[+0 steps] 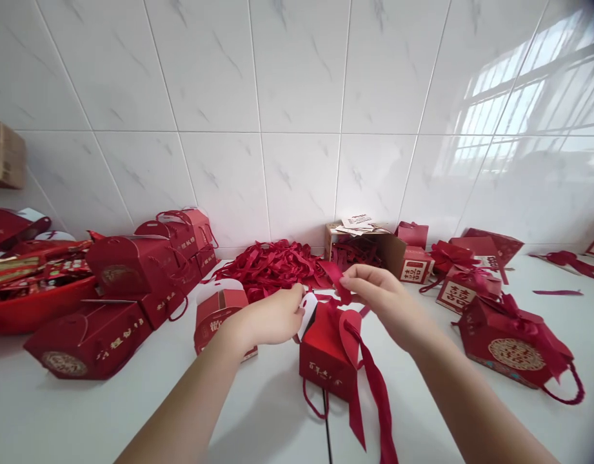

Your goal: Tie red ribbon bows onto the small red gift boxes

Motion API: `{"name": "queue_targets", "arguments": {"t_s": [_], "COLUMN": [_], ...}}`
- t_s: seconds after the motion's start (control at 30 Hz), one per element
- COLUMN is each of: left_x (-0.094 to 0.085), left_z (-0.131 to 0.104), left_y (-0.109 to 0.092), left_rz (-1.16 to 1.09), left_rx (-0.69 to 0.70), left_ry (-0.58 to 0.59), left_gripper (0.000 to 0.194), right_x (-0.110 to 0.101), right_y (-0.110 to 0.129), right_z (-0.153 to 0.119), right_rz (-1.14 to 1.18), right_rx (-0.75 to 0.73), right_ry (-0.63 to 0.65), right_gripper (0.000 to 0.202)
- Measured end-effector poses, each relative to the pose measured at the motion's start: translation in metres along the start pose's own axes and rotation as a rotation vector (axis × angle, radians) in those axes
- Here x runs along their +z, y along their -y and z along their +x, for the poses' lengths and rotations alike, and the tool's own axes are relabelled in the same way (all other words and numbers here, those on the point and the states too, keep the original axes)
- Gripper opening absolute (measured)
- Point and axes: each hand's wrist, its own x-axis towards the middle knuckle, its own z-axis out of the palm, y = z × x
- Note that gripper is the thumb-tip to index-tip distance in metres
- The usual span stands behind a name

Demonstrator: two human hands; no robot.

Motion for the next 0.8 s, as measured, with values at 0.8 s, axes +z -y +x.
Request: {"name": "queue_targets", "arguments": {"t_s": [0.8], "left_x": [0.000], "left_z": [-0.007], "left_y": [0.001], "left_rz": [-0.013], "left_rx": [-0.109], "left_ry": [0.058], "left_gripper": [0.023], "right_x": [0.030], "right_y": [-0.048], "right_z": [0.020], "right_rz": [-0.365], "right_rx": [0.075], "right_ry": [-0.111], "right_gripper": [0.014]}}
